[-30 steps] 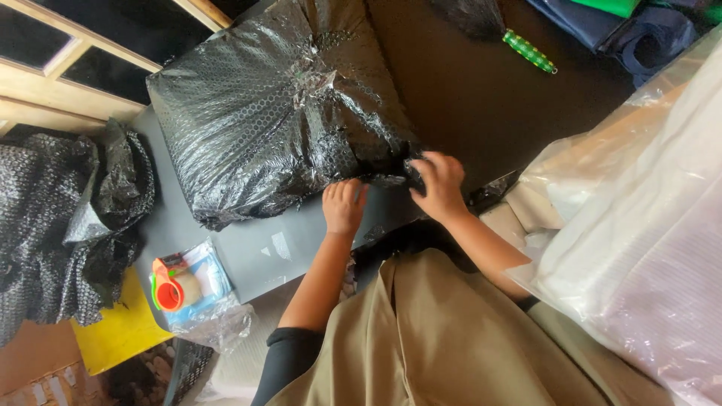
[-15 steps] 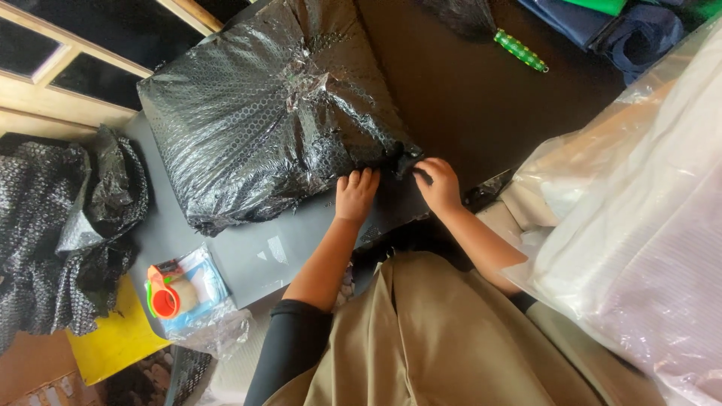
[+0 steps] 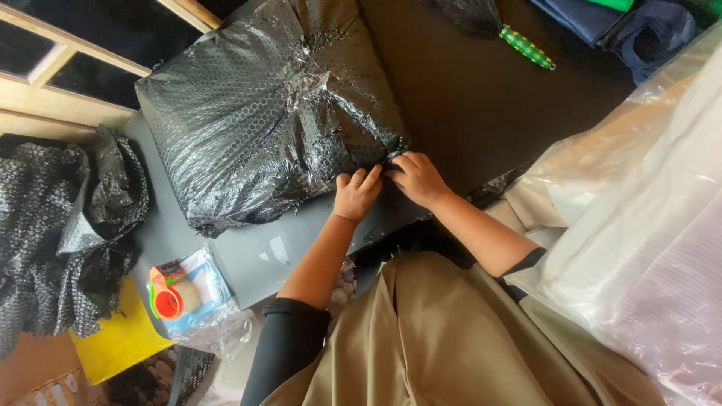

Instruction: The person wraps a rectangular item in black bubble wrap on a table. They use a tape dispenser to apply clear tape to secure the bubble wrap, folding edges and pressing the tape down. The wrapped package is flipped and additional tape is applied to seal the seams.

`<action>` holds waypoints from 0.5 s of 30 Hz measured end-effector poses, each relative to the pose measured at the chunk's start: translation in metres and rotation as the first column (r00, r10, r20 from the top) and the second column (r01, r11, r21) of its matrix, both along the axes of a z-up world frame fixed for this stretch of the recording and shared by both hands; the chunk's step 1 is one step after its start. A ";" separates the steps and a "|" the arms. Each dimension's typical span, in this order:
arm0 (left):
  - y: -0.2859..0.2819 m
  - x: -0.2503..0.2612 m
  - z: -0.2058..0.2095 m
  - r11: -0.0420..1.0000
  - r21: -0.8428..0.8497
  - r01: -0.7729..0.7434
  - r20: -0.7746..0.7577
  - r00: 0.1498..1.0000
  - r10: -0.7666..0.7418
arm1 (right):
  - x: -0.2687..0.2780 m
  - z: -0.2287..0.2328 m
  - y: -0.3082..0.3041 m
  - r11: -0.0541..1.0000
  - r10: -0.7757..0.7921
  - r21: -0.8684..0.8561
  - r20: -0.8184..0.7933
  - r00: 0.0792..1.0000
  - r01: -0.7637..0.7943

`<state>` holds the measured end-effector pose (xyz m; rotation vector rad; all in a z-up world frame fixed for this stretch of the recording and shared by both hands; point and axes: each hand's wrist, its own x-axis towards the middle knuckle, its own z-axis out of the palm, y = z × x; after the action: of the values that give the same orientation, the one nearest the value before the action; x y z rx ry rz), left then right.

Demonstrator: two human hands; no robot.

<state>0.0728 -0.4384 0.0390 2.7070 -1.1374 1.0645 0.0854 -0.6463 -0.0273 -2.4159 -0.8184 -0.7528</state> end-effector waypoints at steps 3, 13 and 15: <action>-0.001 0.002 0.004 0.999 -0.018 0.044 0.029 0.999 -0.044 | -0.002 0.010 0.004 0.998 -0.031 0.059 0.062 0.998 0.027; 0.003 0.006 0.018 1.000 0.000 -0.028 -0.027 0.999 0.028 | 0.002 0.017 0.000 0.984 -0.025 0.176 -0.043 0.999 0.033; 0.004 0.007 0.008 0.998 -0.020 -0.055 -0.029 0.998 0.054 | 0.006 0.017 -0.002 0.980 -0.043 0.191 -0.089 0.995 0.059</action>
<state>0.0802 -0.4339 0.0467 2.7429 -1.0485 1.0355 0.0918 -0.6479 -0.0099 -2.2847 -0.6219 -0.7094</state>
